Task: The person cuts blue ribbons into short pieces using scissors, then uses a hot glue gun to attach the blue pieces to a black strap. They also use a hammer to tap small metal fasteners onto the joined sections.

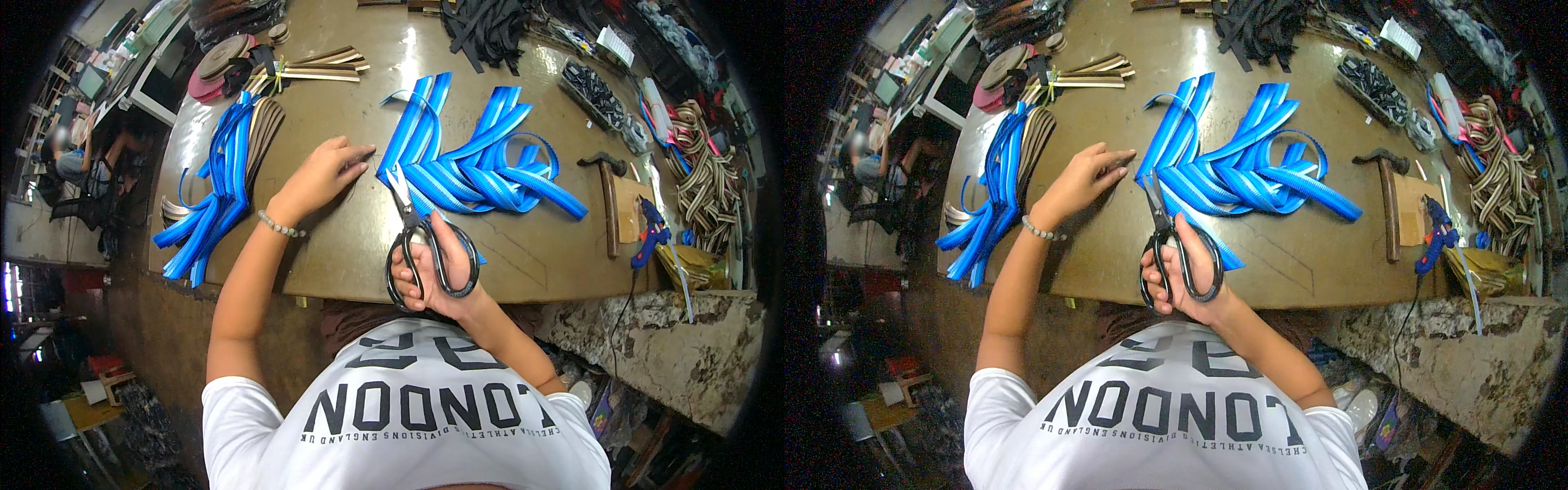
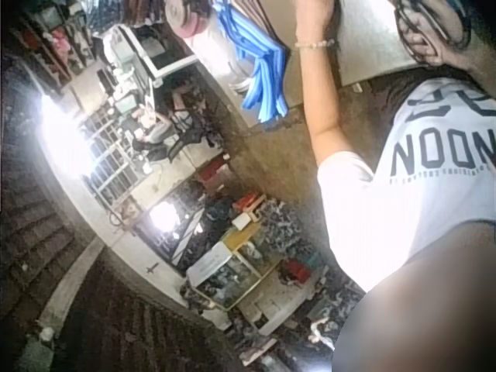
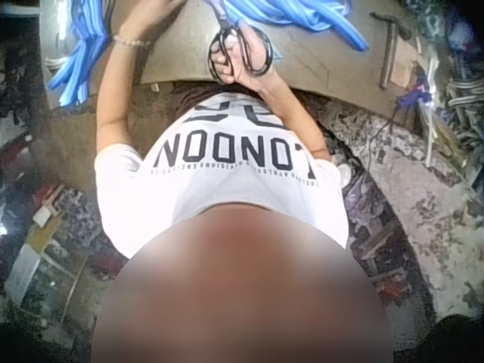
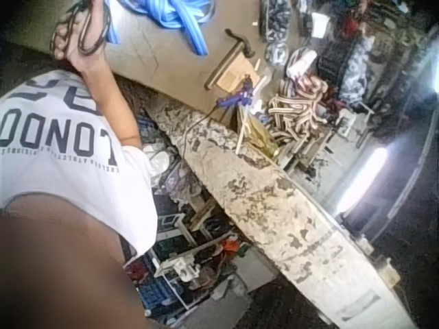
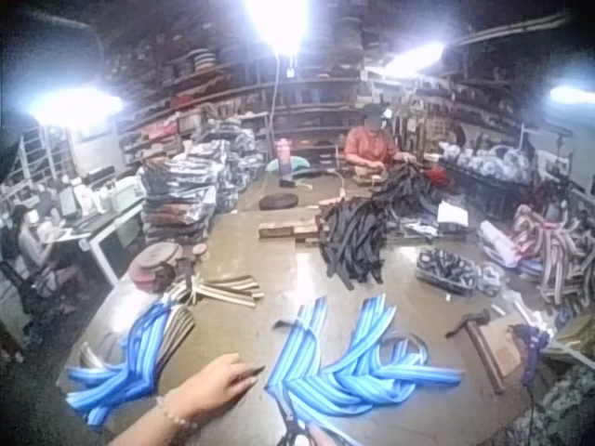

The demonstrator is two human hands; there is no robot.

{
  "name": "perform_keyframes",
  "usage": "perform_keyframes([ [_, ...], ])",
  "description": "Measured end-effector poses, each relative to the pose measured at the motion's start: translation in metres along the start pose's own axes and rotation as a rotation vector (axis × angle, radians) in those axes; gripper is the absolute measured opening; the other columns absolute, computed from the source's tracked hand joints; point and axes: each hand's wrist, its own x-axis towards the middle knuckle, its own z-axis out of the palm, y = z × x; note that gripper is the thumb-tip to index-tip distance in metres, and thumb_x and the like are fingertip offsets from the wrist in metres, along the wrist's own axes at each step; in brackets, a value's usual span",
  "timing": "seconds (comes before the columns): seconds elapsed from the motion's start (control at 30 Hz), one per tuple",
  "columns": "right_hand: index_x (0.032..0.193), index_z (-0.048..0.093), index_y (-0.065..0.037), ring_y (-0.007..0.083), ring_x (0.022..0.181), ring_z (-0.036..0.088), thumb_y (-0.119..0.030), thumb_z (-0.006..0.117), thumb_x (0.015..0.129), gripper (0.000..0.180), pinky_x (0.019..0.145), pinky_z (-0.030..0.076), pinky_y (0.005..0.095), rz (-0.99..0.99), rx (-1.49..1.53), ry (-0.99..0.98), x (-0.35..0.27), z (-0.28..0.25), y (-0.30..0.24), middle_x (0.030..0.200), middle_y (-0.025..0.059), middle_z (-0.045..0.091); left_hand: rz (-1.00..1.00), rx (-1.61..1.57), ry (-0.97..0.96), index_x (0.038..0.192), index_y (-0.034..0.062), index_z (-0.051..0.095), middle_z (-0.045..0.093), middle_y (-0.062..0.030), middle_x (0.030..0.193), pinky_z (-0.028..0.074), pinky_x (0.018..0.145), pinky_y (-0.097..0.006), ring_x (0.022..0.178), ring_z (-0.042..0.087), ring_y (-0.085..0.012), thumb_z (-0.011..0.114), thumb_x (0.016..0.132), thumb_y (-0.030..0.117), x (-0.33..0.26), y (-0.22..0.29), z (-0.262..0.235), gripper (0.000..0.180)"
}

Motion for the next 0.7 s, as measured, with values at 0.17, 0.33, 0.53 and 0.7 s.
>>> perform_keyframes([
  [0.17,0.094,0.059,-0.006,0.0179,0.057,0.051,-0.078,0.03,0.09,0.078,0.047,0.044,0.0322,0.063,-0.1,0.098,-0.005,0.014,0.007,0.074,0.003,0.049,0.141,0.135,0.116,0.097,-0.0008,0.061,0.056,-0.0154,0.089,0.046,0.076,-0.037,0.082,0.056,-0.0294,0.062,0.092,0.015,-0.001,-0.002,0.006,0.016],
  [0.33,0.093,0.057,-0.006,0.0173,0.053,0.05,-0.072,0.032,0.093,0.071,0.045,0.044,0.0318,0.054,-0.279,0.225,-0.005,0.027,0.006,0.071,0.0024,0.048,0.049,-0.049,0.262,0.097,-0.0018,0.058,0.055,-0.0125,0.087,0.045,0.071,-0.032,0.077,0.054,-0.0229,0.061,0.095,0.016,-0.018,0.022,-0.01,0.018],
  [0.53,0.094,0.052,-0.003,0.0092,0.049,0.048,-0.065,0.048,0.093,0.062,0.042,0.044,0.0251,-0.123,-0.537,0.287,-0.002,0.044,0.013,0.068,0.0009,0.047,-0.056,-0.092,0.288,0.096,-0.0021,0.059,0.057,-0.0134,0.087,0.045,0.07,-0.034,0.076,0.055,-0.0238,0.06,0.095,0.015,-0.035,0.056,-0.027,0.017],
  [0.7,0.094,0.052,-0.007,0.0082,0.047,0.046,-0.057,0.041,0.1,0.051,0.041,0.043,0.0229,-0.216,-0.81,0.349,0.005,0.049,0.002,0.069,-0.0012,0.048,-0.105,-0.134,0.308,0.098,-0.0022,0.059,0.057,-0.0088,0.086,0.043,0.065,-0.028,0.073,0.052,-0.015,0.06,0.096,0.015,-0.044,0.069,-0.025,0.018],
])
